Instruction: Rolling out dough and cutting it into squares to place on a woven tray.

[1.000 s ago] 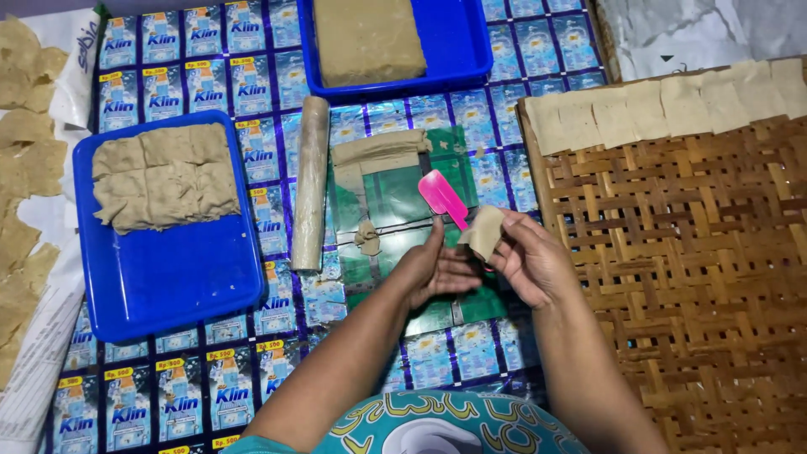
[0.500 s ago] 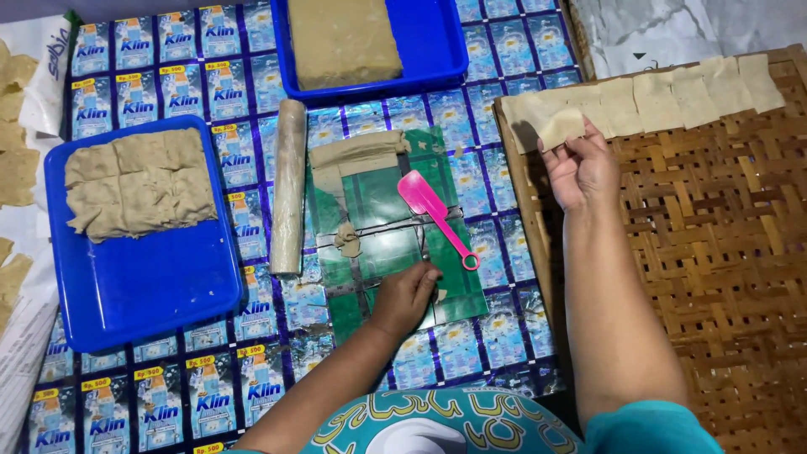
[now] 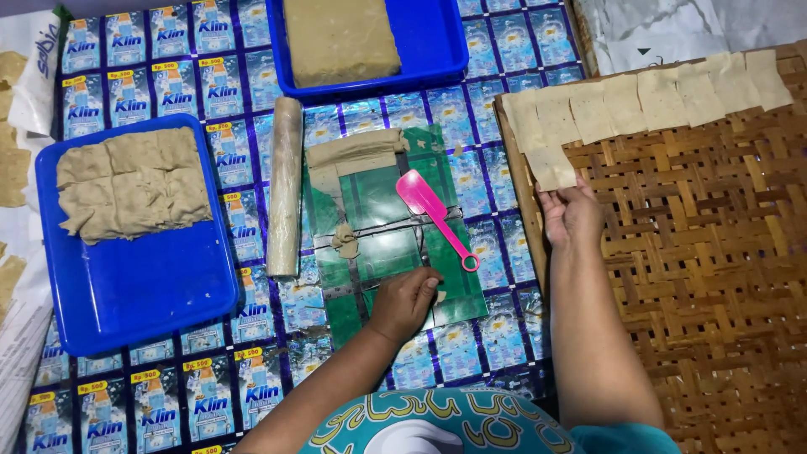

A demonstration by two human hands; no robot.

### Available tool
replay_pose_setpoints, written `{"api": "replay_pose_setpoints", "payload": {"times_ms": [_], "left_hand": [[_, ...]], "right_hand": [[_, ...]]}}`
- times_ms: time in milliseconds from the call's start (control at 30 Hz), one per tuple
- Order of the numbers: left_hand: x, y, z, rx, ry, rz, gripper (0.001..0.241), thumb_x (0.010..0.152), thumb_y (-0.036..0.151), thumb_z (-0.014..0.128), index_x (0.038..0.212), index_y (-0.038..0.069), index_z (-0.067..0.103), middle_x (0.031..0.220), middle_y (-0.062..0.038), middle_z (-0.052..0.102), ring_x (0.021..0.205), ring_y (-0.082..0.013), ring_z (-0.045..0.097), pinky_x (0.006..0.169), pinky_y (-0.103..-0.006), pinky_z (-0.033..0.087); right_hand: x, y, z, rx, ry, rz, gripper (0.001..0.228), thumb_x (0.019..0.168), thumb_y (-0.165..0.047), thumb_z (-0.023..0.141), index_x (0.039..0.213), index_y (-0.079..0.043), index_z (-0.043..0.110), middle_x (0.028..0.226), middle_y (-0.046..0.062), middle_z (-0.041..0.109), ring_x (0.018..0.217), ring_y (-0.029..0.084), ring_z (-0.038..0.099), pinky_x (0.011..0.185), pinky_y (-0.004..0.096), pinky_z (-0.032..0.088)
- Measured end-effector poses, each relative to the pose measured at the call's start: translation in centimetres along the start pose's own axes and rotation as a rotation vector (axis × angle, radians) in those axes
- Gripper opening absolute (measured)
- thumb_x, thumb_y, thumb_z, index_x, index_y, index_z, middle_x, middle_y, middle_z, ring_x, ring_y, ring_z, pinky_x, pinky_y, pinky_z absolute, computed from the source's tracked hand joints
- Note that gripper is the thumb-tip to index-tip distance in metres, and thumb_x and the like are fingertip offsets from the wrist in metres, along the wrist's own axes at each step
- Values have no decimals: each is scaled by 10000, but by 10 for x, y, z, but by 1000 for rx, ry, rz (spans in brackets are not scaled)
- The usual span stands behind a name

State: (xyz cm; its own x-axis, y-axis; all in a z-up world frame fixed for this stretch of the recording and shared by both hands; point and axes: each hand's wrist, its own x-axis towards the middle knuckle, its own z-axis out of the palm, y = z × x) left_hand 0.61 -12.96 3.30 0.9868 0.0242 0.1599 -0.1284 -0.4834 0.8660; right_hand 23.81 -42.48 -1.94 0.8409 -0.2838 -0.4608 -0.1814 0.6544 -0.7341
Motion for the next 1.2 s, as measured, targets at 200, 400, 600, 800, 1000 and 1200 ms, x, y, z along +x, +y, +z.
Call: {"api": "replay_pose_setpoints", "payload": {"times_ms": [200, 400, 600, 800, 1000, 1200], "left_hand": [[0, 0, 0, 14, 28, 39, 262, 1073, 372, 457, 1050, 231, 676, 728, -132, 700, 735, -393, 718, 655, -472, 584], [0, -2, 2, 36, 38, 54, 272, 1074, 379, 453, 1038, 224, 674, 729, -127, 700, 730, -395, 716, 643, -483, 580], [0, 0, 1, 27, 25, 46, 274, 1074, 375, 447, 1038, 229, 676, 733, -120, 700, 728, -394, 715, 643, -474, 582], [2, 2, -1, 25, 23, 55, 285, 1080, 376, 439, 1021, 224, 672, 726, -123, 691, 723, -396, 711, 633, -474, 578], [1, 1, 0, 30, 27, 52, 277, 1075, 375, 446, 1029, 227, 675, 725, -132, 685, 717, -406, 703, 630, -483, 574], [1, 2, 1, 42, 38, 63, 270, 1075, 371, 451, 1027, 222, 671, 721, -127, 684, 713, -400, 706, 623, -479, 574]], "right_hand": [[-3, 4, -6, 12, 8, -8, 428, 873, 129, 545, 1245, -45, 665, 1111, 256, 657, 1028, 377, 742, 962, 615, 628], [-17, -3, -2, -62, 6, -21, 421, 863, 98, 562, 1239, -65, 661, 1094, 227, 686, 979, 345, 768, 915, 572, 663], [-6, 1, -12, -98, 1, -35, 422, 858, 95, 560, 1241, -60, 645, 1093, 232, 694, 972, 349, 769, 893, 580, 670], [-16, -2, -11, -148, 6, -43, 400, 870, 79, 551, 1231, -65, 643, 1086, 215, 693, 969, 333, 764, 879, 565, 676], [-44, -20, 14, -257, 2, 32, 399, 843, 49, 565, 1204, -93, 660, 949, 109, 657, 845, 197, 707, 911, 589, 649], [-31, -22, 1, -419, 32, 39, 380, 872, -25, 588, 1234, -124, 649, 912, 61, 587, 833, 165, 664, 893, 551, 657]]}}
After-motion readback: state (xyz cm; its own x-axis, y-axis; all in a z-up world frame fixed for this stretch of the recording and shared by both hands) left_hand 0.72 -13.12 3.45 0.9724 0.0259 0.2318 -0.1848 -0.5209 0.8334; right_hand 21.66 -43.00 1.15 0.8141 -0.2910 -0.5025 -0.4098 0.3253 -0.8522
